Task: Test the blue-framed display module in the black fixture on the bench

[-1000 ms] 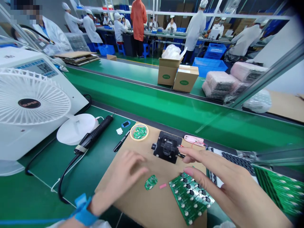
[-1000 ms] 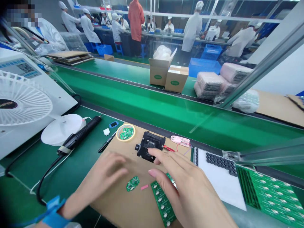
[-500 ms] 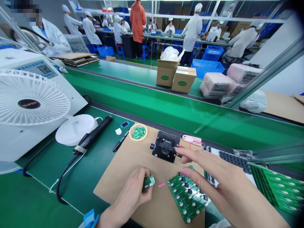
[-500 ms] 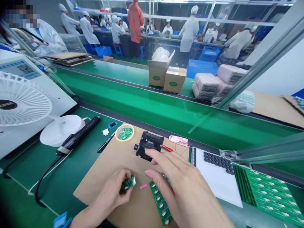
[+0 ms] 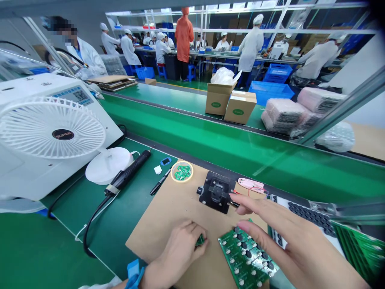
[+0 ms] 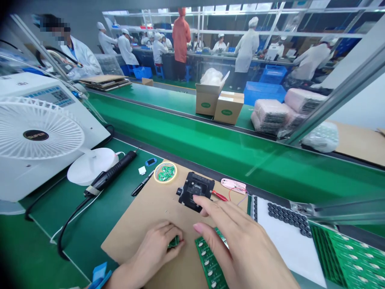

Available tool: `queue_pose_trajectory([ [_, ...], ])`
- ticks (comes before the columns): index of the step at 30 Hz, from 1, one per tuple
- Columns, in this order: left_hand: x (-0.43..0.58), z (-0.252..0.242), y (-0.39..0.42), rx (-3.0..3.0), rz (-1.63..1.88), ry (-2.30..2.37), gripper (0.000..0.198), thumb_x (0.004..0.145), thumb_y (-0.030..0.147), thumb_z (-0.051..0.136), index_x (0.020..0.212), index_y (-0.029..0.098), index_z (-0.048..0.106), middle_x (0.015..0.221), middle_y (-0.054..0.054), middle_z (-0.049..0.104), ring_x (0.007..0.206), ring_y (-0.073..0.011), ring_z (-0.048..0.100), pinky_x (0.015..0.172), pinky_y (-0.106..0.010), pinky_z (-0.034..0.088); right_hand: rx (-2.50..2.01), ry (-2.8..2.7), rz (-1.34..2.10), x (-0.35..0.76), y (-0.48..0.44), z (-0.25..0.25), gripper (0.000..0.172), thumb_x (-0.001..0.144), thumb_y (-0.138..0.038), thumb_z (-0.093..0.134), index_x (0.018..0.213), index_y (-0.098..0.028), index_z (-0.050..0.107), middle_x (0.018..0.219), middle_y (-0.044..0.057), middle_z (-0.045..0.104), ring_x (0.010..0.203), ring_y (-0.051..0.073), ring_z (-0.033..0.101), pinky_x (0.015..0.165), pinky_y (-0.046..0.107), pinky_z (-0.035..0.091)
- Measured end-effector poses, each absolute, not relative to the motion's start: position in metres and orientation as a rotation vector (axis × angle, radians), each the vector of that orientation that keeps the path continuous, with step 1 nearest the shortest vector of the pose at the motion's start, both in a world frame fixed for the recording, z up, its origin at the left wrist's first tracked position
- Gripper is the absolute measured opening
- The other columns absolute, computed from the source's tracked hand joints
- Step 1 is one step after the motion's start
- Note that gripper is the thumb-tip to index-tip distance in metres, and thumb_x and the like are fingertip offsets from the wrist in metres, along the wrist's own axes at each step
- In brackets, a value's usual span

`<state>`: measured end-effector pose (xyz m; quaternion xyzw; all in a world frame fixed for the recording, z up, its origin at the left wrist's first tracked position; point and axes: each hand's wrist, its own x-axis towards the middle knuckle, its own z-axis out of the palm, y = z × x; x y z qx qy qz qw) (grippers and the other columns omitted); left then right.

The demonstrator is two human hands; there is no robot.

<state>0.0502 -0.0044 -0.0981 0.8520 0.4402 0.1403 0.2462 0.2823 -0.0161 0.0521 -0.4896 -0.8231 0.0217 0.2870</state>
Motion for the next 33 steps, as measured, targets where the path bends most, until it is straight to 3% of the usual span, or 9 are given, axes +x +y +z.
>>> queue_pose_trajectory([
  [3,0.019,-0.087,0.024,2.284,0.405,1.381,0.007,0.085,0.020,0.064,0.081,0.025,0.068,0.083,0.002,0.074,0.077,-0.0172,0.069,0.073,-0.027,0.053,-1.322,-2.201,0.036,0.282,-0.017,0.051,0.034,0.106,-0.033,0.042,0.118,-0.017,0.069,0.119,0.008,0.070,0.100,0.023,0.072,0.075,0.025,0.064],
  [5,-0.006,-0.076,0.052,2.244,0.434,1.610,0.016,0.092,0.029,0.056,0.086,0.024,0.069,0.089,-0.003,0.073,0.083,-0.0210,0.068,0.076,-0.032,0.052,-1.324,-2.204,0.016,0.281,-0.017,0.052,0.035,0.107,-0.033,0.039,0.118,-0.017,0.068,0.119,0.007,0.071,0.100,0.022,0.072,0.073,0.023,0.064],
  [7,-0.027,-0.066,0.083,2.191,0.437,1.862,0.024,0.094,0.036,0.052,0.088,0.021,0.069,0.081,-0.006,0.069,0.076,-0.0244,0.064,0.068,-0.035,0.048,-1.320,-2.202,-0.003,0.279,-0.017,0.054,0.036,0.107,-0.033,0.037,0.118,-0.017,0.068,0.118,0.007,0.071,0.099,0.022,0.072,0.073,0.022,0.064],
  [9,-0.039,-0.060,0.112,2.160,0.417,2.003,0.027,0.095,0.040,0.053,0.088,0.018,0.068,0.074,-0.005,0.064,0.072,-0.0218,0.061,0.067,-0.034,0.047,-1.309,-2.205,-0.009,0.277,-0.017,0.055,0.037,0.107,-0.032,0.036,0.117,-0.017,0.068,0.115,0.007,0.072,0.098,0.022,0.073,0.074,0.024,0.064],
  [18,-0.036,-0.061,0.167,2.080,0.359,2.047,0.040,0.096,0.054,0.055,0.091,0.015,0.066,0.069,0.001,0.062,0.066,-0.0158,0.062,0.071,-0.033,0.052,-1.315,-2.197,0.003,0.276,-0.016,0.053,0.034,0.105,-0.029,0.040,0.121,-0.019,0.068,0.114,0.006,0.073,0.098,0.022,0.073,0.076,0.024,0.064],
  [21,-0.046,-0.062,0.164,2.017,0.417,2.083,0.037,0.097,0.050,0.055,0.102,0.014,0.065,0.078,0.000,0.064,0.068,-0.0154,0.062,0.072,-0.034,0.053,-1.316,-2.194,-0.006,0.279,-0.016,0.052,0.034,0.105,-0.030,0.040,0.121,-0.019,0.068,0.115,0.006,0.072,0.099,0.023,0.072,0.076,0.026,0.064],
  [25,-0.066,-0.073,0.157,1.956,0.481,2.160,0.030,0.096,0.037,0.061,0.116,0.014,0.060,0.103,-0.006,0.066,0.089,-0.0193,0.064,0.083,-0.039,0.054,-1.339,-2.233,0.054,0.282,-0.016,0.047,0.032,0.105,-0.029,0.041,0.125,-0.020,0.065,0.119,0.005,0.071,0.103,0.021,0.071,0.080,0.025,0.063],
  [29,-0.077,-0.090,0.153,1.887,0.557,2.233,0.028,0.095,0.035,0.061,0.114,0.014,0.060,0.107,-0.007,0.064,0.093,-0.0209,0.064,0.086,-0.042,0.054,-1.351,-2.271,0.118,0.284,-0.018,0.042,0.032,0.104,-0.029,0.045,0.132,-0.022,0.059,0.125,0.003,0.068,0.109,0.020,0.069,0.086,0.025,0.061],
  [33,-0.076,-0.098,0.152,1.880,0.709,2.223,0.037,0.095,0.033,0.061,0.127,0.016,0.054,0.114,-0.009,0.061,0.097,-0.0222,0.062,0.087,-0.043,0.054,-1.337,-2.265,0.136,0.283,-0.020,0.043,0.033,0.104,-0.028,0.044,0.133,-0.022,0.058,0.121,0.004,0.070,0.108,0.020,0.069,0.085,0.025,0.061],
])
